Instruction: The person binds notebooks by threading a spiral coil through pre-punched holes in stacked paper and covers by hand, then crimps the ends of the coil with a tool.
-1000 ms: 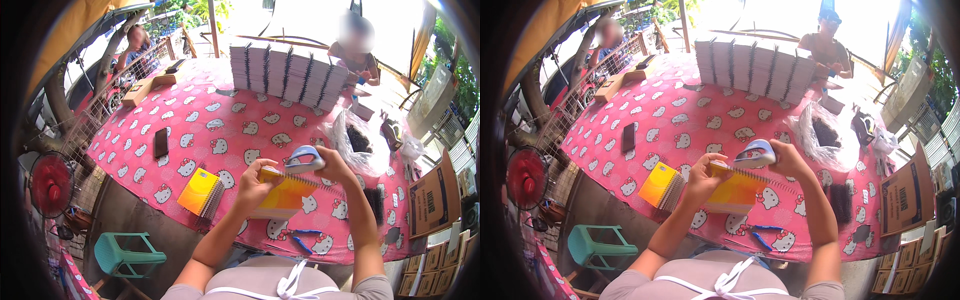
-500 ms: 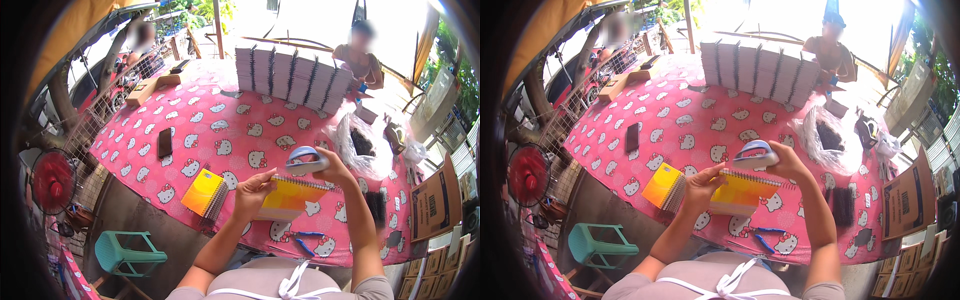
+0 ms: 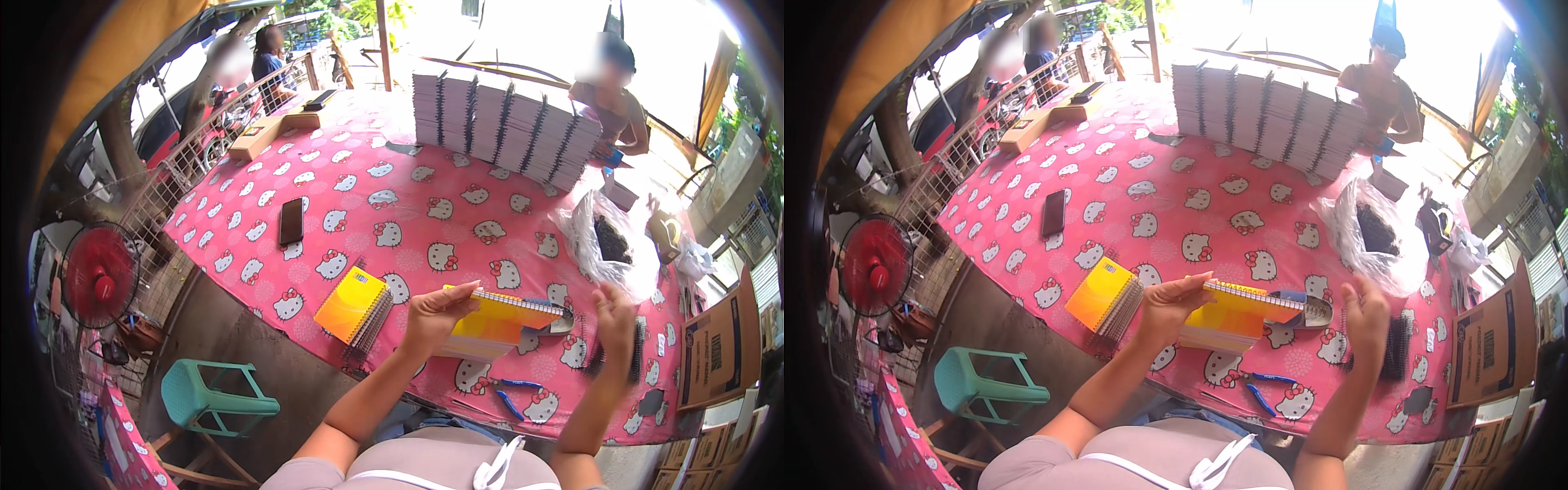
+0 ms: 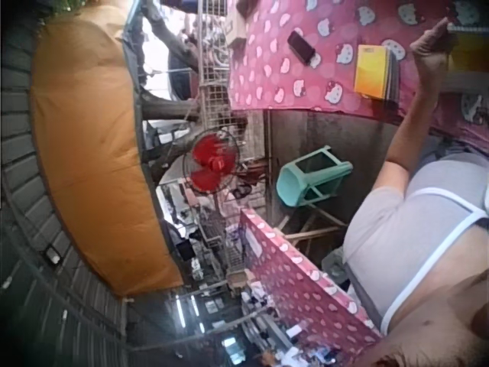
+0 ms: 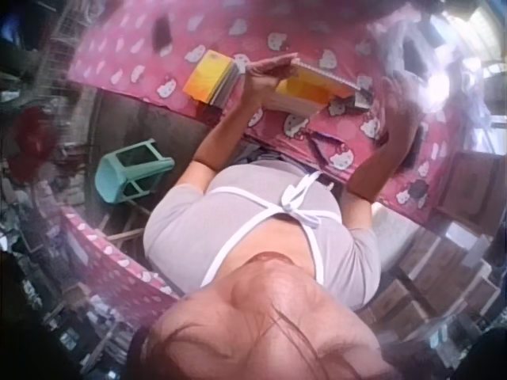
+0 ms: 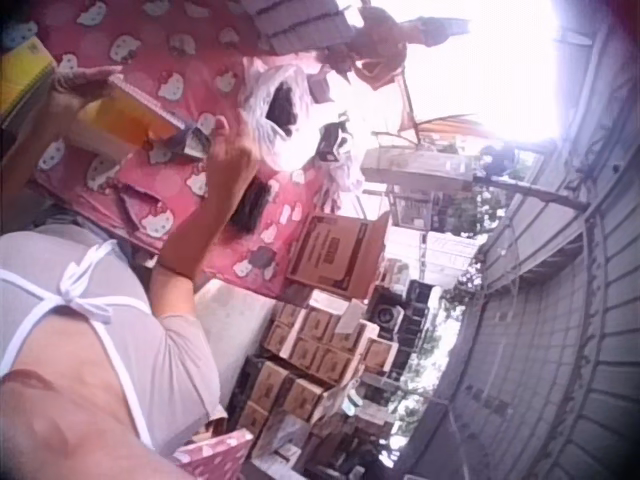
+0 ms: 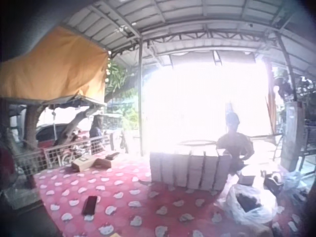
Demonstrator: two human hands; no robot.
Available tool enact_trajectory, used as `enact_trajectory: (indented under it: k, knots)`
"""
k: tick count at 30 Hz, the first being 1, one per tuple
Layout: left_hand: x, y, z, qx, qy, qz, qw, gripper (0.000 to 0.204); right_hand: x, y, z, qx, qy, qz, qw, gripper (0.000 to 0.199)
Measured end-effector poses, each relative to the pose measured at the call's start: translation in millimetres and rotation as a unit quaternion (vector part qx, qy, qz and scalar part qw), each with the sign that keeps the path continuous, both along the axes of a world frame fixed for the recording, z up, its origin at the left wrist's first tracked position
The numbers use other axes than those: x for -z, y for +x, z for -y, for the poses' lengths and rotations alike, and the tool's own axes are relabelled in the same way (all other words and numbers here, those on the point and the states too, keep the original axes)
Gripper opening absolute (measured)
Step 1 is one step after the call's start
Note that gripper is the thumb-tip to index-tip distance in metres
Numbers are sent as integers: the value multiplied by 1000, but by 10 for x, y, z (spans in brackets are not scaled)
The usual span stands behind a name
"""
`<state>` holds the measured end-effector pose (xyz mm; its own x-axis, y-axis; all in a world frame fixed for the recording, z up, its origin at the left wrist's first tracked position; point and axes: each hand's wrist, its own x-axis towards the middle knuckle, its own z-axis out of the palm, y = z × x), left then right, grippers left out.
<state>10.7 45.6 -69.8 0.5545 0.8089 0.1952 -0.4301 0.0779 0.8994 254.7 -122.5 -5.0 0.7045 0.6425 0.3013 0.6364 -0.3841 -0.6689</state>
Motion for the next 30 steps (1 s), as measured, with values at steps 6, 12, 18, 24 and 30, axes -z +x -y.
enact_trajectory:
  k: [6, 12, 18, 24, 30]
  knots:
    - [-23, 93, 22, 14, 15, -10, 1000, 32, -724, -967, -789, -318, -335, 125, 878, 41]
    - [-35, 9, 56, 18, 3, 32, 999, 24, -462, -1148, -167, -274, 121, 193, 934, 31]
    - [-373, 64, 124, -88, 317, -8, 944, 23, 1095, -1210, 707, -195, -100, 96, 971, 53]
    - [-113, -163, 456, -80, 463, -68, 880, 25, 1770, -1225, 952, -151, -210, 143, 955, 59]
    - [-76, -158, 611, -118, 384, -95, 911, 28, 477, -1417, 698, -181, -1, -59, 982, 46]
